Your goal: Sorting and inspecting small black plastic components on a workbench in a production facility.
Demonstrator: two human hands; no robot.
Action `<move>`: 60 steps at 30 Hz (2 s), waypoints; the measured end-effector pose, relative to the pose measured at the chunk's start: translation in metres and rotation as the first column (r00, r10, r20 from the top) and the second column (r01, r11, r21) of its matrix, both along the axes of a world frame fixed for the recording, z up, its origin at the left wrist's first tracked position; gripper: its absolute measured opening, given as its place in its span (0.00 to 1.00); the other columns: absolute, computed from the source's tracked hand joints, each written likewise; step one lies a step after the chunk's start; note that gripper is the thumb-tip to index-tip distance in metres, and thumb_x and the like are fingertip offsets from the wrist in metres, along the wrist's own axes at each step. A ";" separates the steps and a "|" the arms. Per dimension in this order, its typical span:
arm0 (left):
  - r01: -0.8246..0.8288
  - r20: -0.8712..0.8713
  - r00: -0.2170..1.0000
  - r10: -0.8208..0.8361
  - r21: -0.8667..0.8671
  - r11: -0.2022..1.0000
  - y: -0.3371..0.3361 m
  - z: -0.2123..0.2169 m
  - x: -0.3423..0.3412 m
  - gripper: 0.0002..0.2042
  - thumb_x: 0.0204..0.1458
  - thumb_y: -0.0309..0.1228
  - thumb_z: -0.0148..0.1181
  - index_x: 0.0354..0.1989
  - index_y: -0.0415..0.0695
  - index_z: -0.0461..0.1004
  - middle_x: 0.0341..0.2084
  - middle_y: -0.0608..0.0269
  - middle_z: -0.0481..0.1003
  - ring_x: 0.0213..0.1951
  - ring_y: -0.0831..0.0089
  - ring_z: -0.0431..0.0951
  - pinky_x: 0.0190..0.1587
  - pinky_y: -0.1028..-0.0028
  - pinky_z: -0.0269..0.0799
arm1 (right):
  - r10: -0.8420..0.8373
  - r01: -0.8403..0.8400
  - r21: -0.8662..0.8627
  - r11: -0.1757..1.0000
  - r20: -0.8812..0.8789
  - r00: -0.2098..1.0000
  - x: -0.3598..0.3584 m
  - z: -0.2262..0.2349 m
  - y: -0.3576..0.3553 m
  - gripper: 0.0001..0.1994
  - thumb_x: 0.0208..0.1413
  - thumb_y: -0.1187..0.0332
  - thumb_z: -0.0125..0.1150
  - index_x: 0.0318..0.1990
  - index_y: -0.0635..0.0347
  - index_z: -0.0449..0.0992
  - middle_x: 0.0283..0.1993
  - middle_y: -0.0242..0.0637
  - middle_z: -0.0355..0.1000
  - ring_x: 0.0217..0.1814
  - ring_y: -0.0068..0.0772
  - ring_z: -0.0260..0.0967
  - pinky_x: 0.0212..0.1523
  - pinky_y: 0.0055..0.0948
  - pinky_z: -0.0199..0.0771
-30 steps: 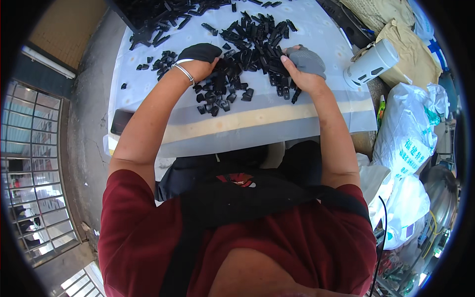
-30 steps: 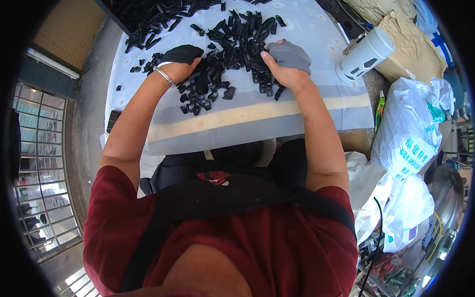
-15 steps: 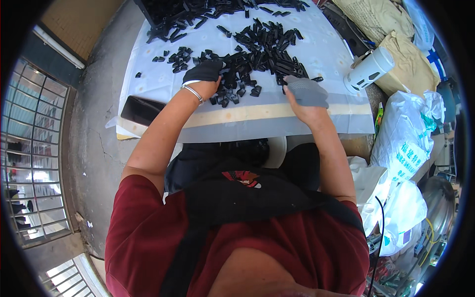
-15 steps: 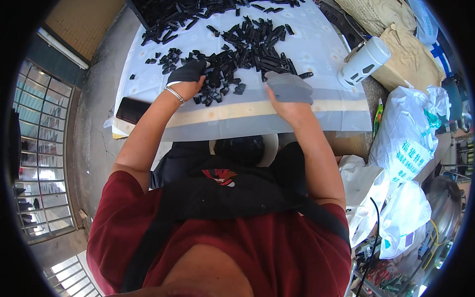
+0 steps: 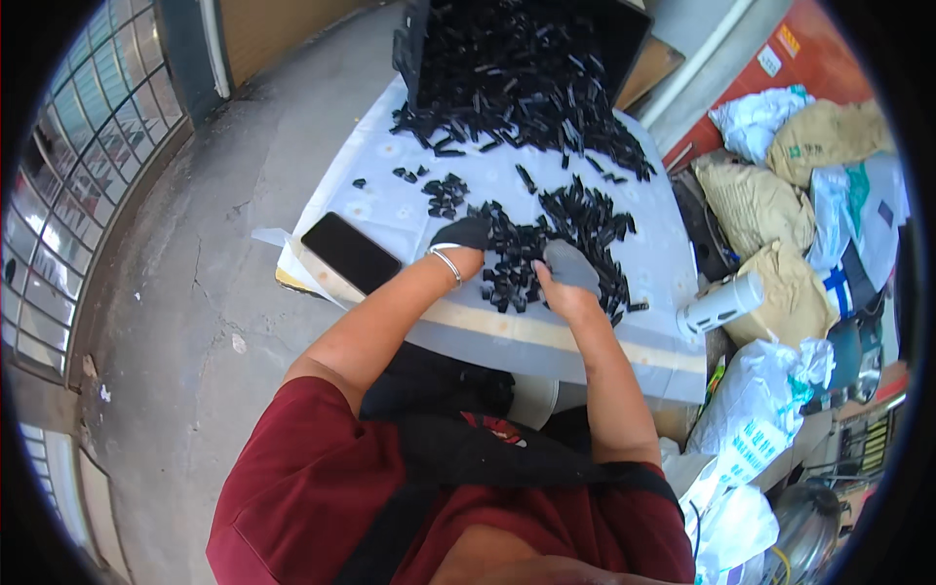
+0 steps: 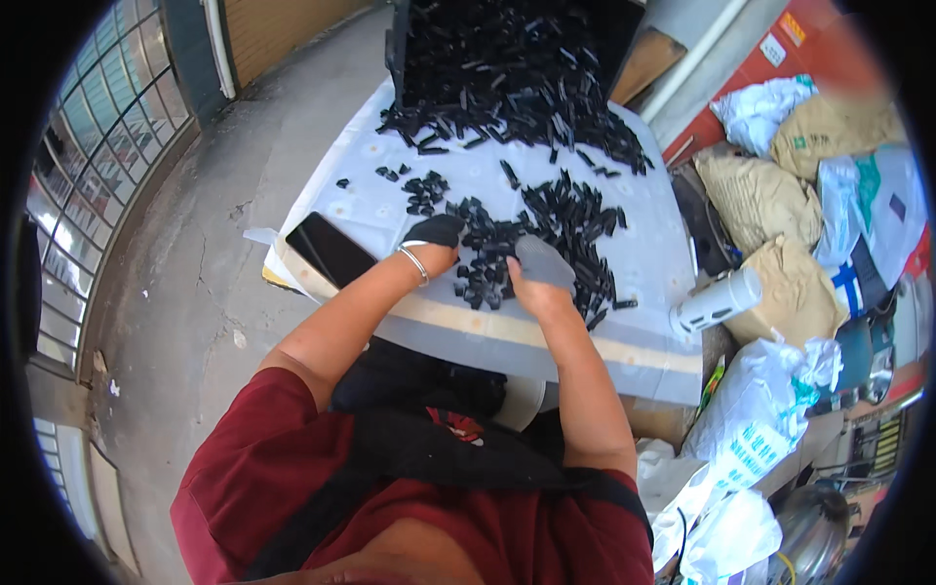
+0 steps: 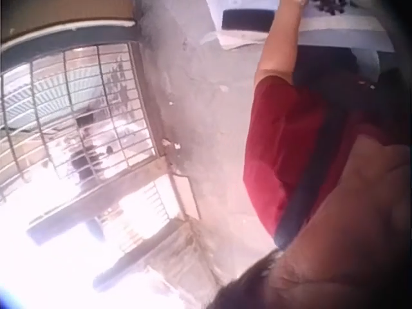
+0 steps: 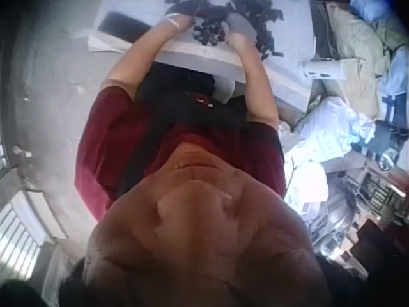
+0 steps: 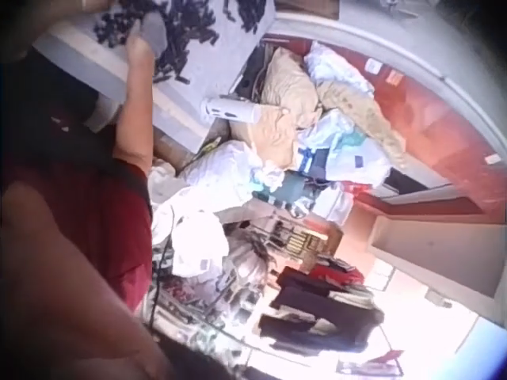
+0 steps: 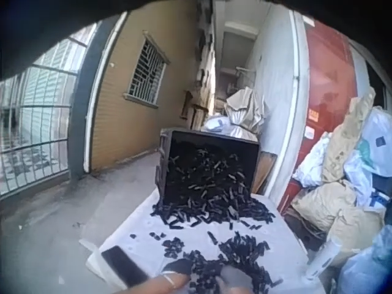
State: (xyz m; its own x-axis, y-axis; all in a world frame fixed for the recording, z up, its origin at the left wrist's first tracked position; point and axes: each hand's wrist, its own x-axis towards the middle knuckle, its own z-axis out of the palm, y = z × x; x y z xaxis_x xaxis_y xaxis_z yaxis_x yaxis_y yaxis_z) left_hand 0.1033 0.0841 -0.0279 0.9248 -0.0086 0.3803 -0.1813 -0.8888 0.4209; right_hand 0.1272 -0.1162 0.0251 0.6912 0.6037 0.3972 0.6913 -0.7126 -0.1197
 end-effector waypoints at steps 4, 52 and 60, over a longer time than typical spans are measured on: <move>-0.011 -0.211 0.978 0.006 -0.027 1.000 -0.003 0.005 -0.004 0.11 0.41 0.22 0.48 0.32 0.40 0.75 0.33 0.49 0.74 0.36 0.57 0.75 0.38 0.65 0.71 | 0.119 0.139 0.482 0.865 -0.467 0.876 -0.018 0.004 -0.024 0.07 0.54 0.71 0.47 0.39 0.60 0.61 0.20 0.32 0.63 0.13 0.17 0.58 0.12 0.18 0.58; -0.209 -0.255 0.811 -0.527 -0.967 0.146 -0.007 0.033 -0.066 0.15 0.44 0.36 0.50 0.30 0.35 0.73 0.27 0.55 0.72 0.27 0.72 0.70 0.30 0.71 0.64 | 0.071 -0.110 -0.223 0.969 -0.175 0.982 -0.068 0.047 0.050 0.09 0.46 0.65 0.53 0.28 0.63 0.71 0.26 0.47 0.69 0.31 0.50 0.66 0.32 0.39 0.66; -0.004 -0.162 0.891 -0.424 -0.937 0.348 -0.010 0.025 -0.080 0.20 0.43 0.47 0.56 0.22 0.38 0.75 0.17 0.63 0.69 0.21 0.79 0.65 0.21 0.76 0.60 | 0.073 -0.125 -0.146 0.981 -0.317 0.945 -0.078 0.044 0.045 0.09 0.45 0.67 0.54 0.29 0.64 0.71 0.27 0.48 0.68 0.32 0.48 0.66 0.33 0.37 0.64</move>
State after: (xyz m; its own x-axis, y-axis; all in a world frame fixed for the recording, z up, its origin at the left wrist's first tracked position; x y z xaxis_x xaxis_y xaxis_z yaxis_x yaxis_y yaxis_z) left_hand 0.0233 0.0742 -0.0027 0.9967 -0.0771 -0.0241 0.0332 0.1191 0.9923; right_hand 0.0490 -0.0710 0.0689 0.6973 0.7138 0.0649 0.7068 -0.6698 -0.2275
